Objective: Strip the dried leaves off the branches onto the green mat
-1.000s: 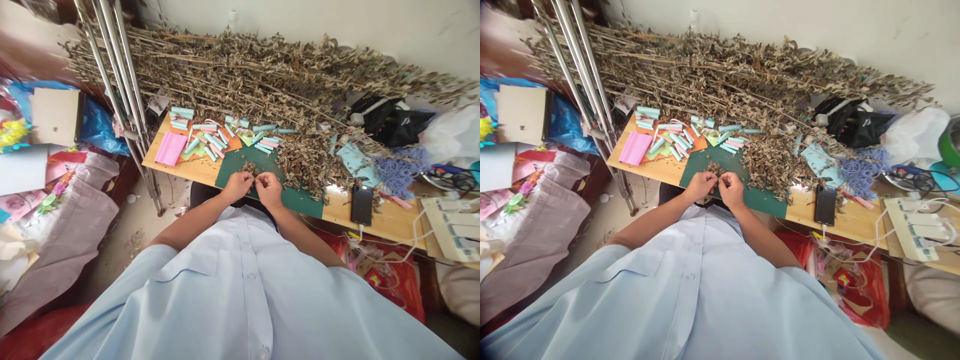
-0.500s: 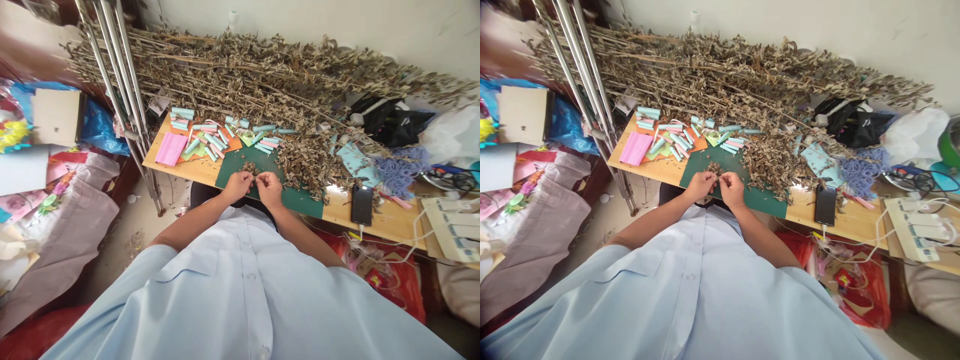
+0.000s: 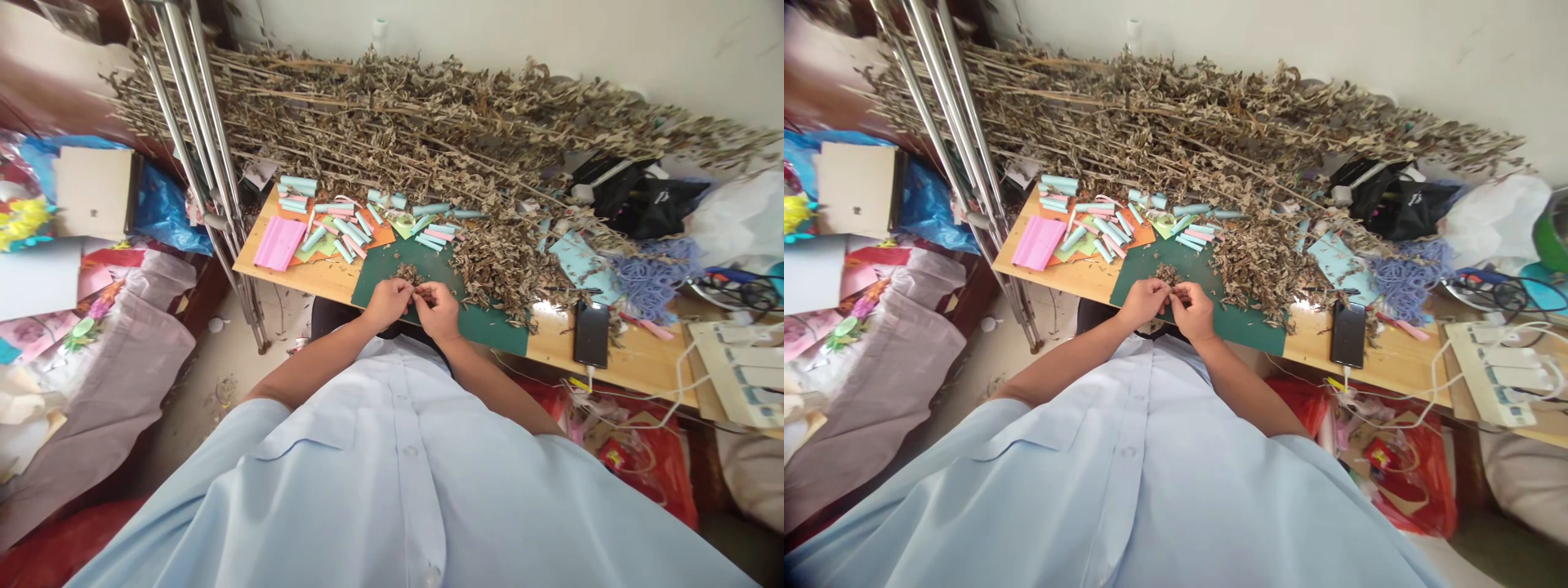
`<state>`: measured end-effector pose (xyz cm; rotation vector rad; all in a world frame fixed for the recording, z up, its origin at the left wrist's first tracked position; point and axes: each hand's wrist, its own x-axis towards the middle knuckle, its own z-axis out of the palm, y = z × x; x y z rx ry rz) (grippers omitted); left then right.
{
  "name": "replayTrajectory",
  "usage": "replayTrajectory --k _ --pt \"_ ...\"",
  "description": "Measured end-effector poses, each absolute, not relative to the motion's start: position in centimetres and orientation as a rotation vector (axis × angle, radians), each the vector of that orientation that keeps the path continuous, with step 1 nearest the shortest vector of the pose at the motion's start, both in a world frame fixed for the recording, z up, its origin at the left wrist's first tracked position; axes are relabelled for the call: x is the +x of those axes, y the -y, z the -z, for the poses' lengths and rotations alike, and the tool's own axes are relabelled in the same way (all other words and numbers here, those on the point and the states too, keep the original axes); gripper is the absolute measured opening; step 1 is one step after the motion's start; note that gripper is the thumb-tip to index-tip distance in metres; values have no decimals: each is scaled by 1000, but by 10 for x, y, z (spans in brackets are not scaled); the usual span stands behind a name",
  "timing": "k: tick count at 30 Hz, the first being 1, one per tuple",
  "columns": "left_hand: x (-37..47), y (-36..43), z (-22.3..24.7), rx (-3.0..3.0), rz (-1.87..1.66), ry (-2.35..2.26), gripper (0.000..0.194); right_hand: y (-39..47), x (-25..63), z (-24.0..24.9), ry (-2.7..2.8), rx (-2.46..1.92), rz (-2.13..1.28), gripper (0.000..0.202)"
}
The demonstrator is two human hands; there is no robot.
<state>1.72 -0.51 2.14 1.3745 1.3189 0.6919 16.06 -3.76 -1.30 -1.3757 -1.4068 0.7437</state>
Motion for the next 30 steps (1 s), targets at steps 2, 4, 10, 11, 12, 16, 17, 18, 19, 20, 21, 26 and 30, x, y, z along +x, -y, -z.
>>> replayTrajectory --k 2,4,10,11,12,16,17,18,19,20,21,26,30 --pt "18 5 -22 1367 -680 -1320 24 38 161 14 1425 -1390 -707 19" --pt "18 5 -22 1354 -673 -1318 24 38 161 15 1433 -1414 -665 18" --pt "17 4 -20 1353 -676 -1283 24 36 162 17 1428 -1435 -630 16" --pt "17 5 -20 1368 -672 -1285 24 36 162 16 1431 -1433 -628 15" --pt "17 5 -20 1386 -667 -1292 24 36 162 16 1435 -1430 -628 15" --pt "17 6 -19 1469 -632 -1320 20 37 162 16 1444 -1427 -633 14" --pt "17 6 -19 1491 -626 -1325 19 37 162 16 1441 -1426 -634 13" --pt "17 5 -18 1512 -623 -1326 18 37 162 16 1434 -1425 -641 13" --pt "17 5 -17 1528 -622 -1324 19 36 163 15 1422 -1421 -655 13" --pt "17 4 -15 1536 -624 -1319 19 36 163 15 1405 -1417 -675 13" --pt "18 4 -14 1533 -626 -1309 19 35 164 15 1383 -1416 -700 14" --pt "17 3 -10 1423 -645 -1244 19 29 166 18 1248 -1420 -814 18" --pt "17 4 -11 1368 -653 -1244 21 27 166 21 1199 -1385 -843 18"
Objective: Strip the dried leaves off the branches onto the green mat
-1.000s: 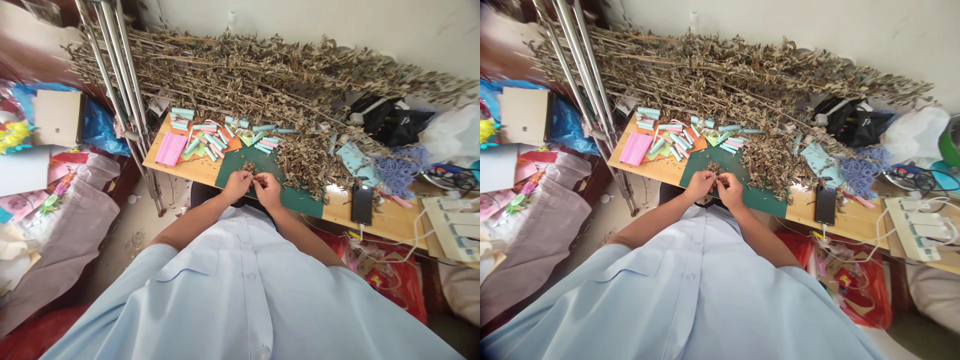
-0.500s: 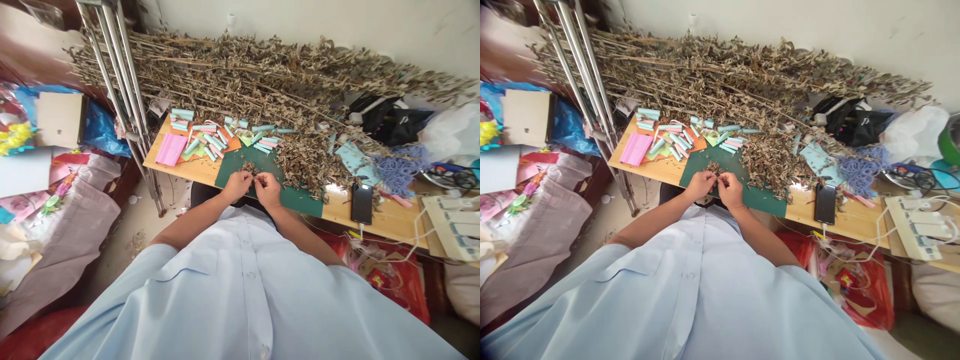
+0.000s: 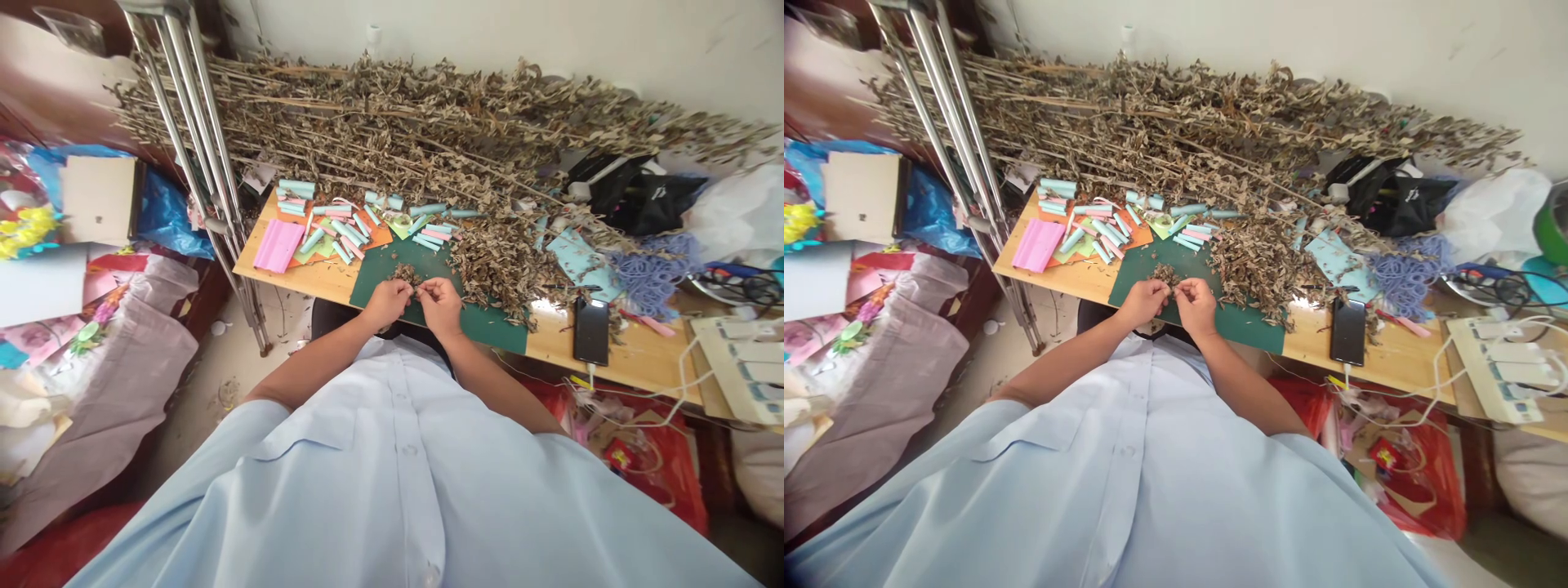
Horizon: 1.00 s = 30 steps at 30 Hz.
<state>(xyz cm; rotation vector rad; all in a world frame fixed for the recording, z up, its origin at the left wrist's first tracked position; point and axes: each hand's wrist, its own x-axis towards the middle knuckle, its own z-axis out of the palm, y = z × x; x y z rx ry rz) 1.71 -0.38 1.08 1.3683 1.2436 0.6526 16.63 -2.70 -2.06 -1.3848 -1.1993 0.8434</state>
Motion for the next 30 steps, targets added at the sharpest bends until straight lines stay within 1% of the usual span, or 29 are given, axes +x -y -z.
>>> replayTrajectory --k 10,19,24,30 --pt "16 4 -17 1407 -661 -1276 23 32 165 11 1264 -1373 -857 19" --pt "14 4 -10 1389 -706 -1217 16 32 162 10 1291 -1439 -765 19" --pt "16 5 -17 1413 -674 -1271 20 32 163 11 1283 -1425 -799 21" --pt "17 7 -26 1400 -645 -1315 17 32 165 15 1305 -1397 -824 24"
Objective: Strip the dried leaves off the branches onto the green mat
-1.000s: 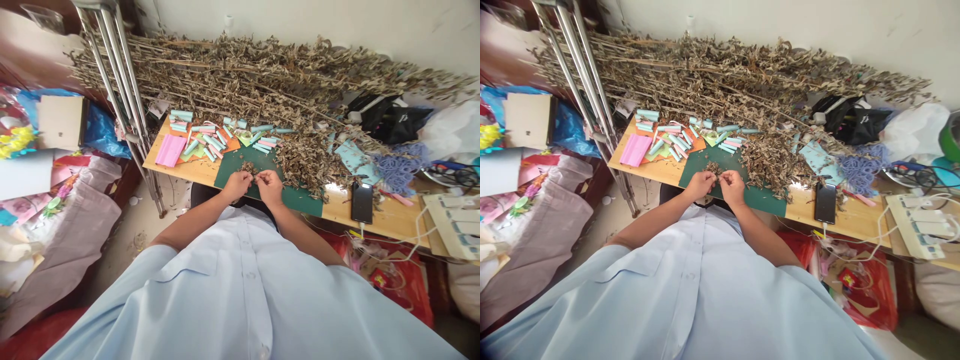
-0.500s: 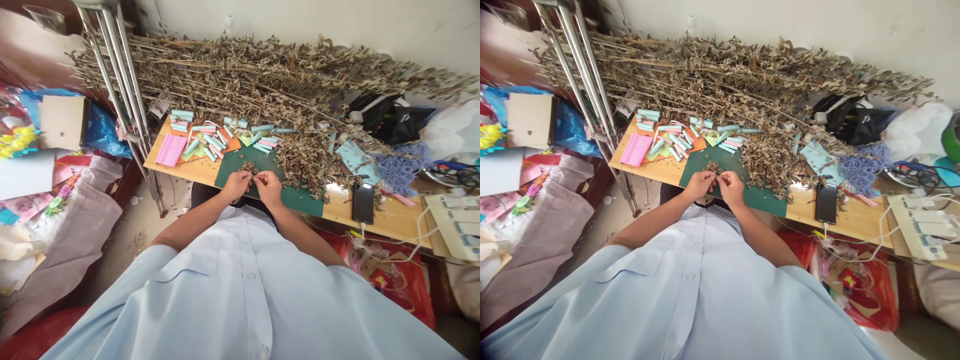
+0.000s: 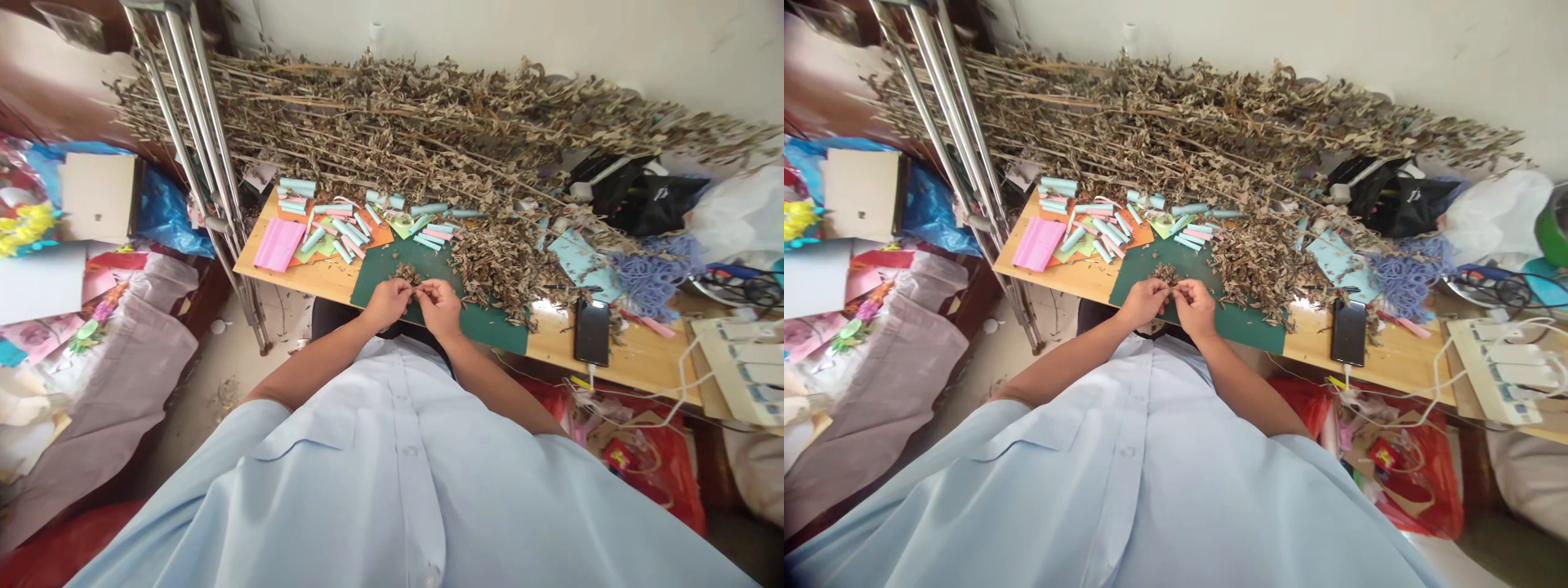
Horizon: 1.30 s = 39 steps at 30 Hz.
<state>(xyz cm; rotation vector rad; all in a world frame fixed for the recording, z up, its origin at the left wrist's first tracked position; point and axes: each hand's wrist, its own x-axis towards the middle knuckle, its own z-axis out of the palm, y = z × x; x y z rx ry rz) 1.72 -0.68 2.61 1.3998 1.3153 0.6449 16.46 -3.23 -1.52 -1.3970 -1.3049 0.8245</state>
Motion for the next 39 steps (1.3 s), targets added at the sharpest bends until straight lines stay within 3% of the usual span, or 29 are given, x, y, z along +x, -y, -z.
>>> replayTrajectory --k 12,22,39 --pt "17 4 -14 1605 -663 -1285 17 33 165 16 1300 -1404 -856 21" --pt "15 4 -14 1372 -637 -1226 17 23 169 20 1120 -1428 -937 21" --pt "17 4 -21 1341 -664 -1316 19 36 162 14 1330 -1400 -777 22"
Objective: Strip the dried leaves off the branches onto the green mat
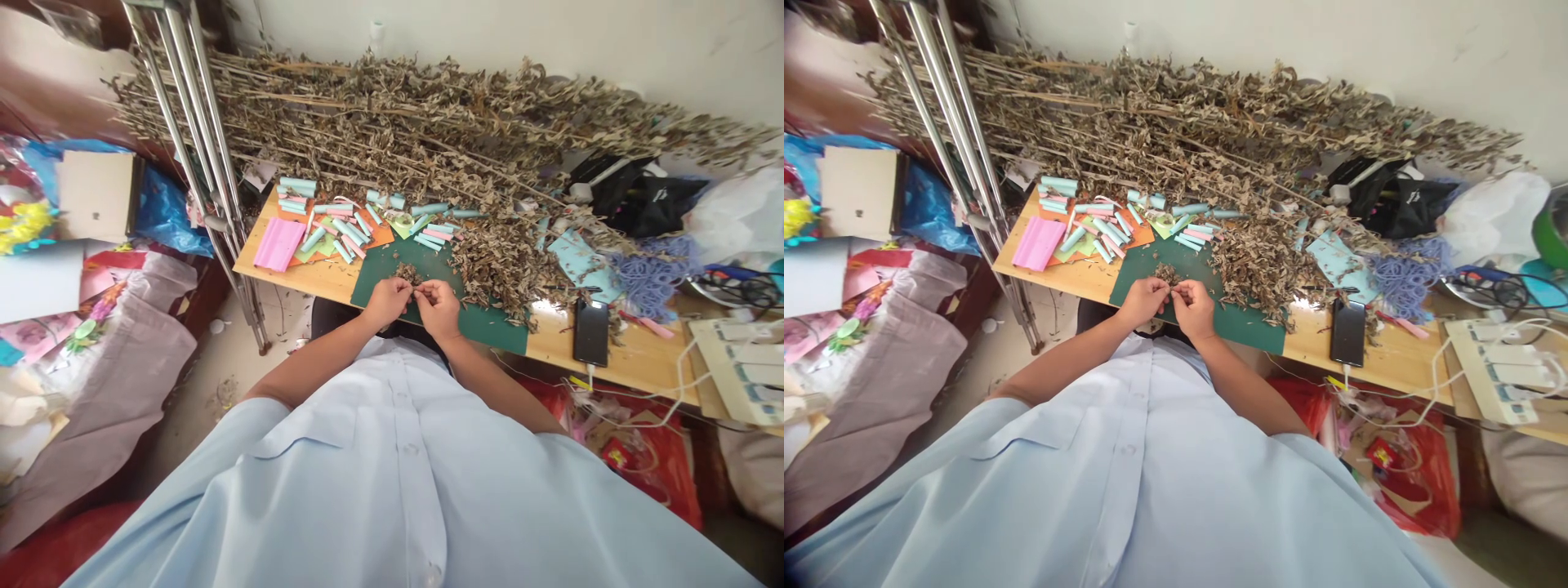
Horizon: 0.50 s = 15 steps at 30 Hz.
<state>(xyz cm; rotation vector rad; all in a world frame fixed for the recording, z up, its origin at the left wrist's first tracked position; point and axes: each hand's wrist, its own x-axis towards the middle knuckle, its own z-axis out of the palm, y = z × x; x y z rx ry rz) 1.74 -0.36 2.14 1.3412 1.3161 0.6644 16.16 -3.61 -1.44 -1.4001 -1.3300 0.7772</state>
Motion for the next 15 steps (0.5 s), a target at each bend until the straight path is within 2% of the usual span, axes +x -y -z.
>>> replayTrajectory --k 8,15 --pt "17 2 -14 1312 -680 -1266 28 36 162 16 1382 -1423 -713 20" --pt "16 -1 -10 1301 -653 -1258 17 40 161 16 1436 -1380 -682 19"
